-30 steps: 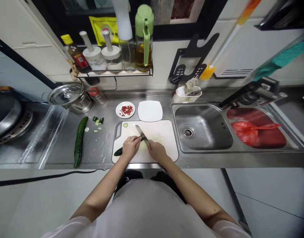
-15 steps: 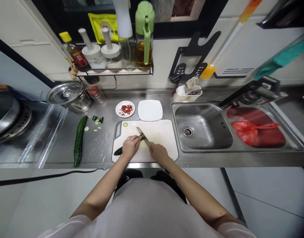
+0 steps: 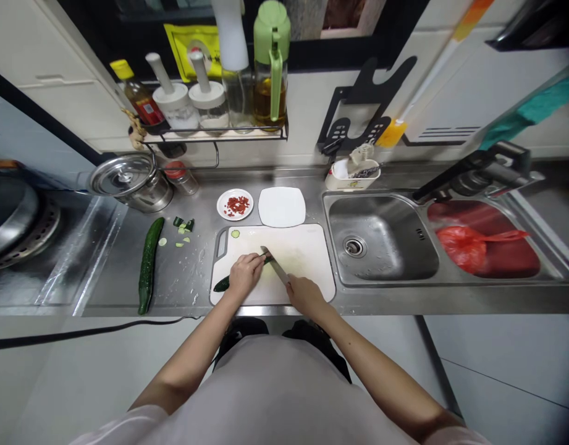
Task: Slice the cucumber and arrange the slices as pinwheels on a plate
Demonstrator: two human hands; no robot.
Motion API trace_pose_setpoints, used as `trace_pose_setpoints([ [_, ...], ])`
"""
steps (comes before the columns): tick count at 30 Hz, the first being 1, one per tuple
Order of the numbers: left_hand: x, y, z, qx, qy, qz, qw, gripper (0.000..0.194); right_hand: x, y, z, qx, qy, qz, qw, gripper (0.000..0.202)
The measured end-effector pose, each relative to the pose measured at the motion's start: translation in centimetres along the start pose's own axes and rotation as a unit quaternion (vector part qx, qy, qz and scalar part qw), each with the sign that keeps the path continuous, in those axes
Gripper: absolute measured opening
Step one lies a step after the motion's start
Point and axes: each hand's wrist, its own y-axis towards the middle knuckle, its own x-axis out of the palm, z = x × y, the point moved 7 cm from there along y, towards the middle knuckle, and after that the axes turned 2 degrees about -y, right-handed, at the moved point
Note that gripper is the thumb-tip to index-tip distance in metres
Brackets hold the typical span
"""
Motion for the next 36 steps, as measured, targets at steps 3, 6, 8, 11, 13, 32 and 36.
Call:
trace_pose_setpoints([
  [3,0.0,0.0,0.0,0.001,0.001,-0.002,1.000,0.025,-0.1,0.2,-0.2,-0.003,0.001,-0.001,1.000,0.032],
  [6,0.2,0.0,-0.1,0.001,0.000,-0.006,1.000,0.025,-0.2,0.3,-0.5,-0.003,-0.002,0.004,1.000,0.033],
  [8,0.3,0.0,-0.1,0.001,-0.002,-0.008,1.000,0.025,-0.2,0.4,-0.6,-0.001,-0.006,0.007,1.000,0.033],
  [11,0.4,0.0,-0.2,0.001,-0.005,-0.008,1.000,0.025,-0.2,0.7,-0.7,-0.003,-0.008,0.007,1.000,0.033],
  [13,0.4,0.0,-0.2,0.000,-0.006,-0.010,1.000,0.025,-0.3,0.9,-0.9,-0.006,-0.007,0.008,1.000,0.033],
  [32,0.3,0.1,-0.1,-0.004,-0.013,-0.014,1.000,0.025,-0.3,2.7,-1.5,-0.016,-0.012,0.027,0.999,0.031],
  [36,0.3,0.1,-0.2,-0.004,-0.013,-0.016,1.000,0.025,-0.2,3.1,-1.8,-0.016,-0.018,0.029,0.999,0.030],
])
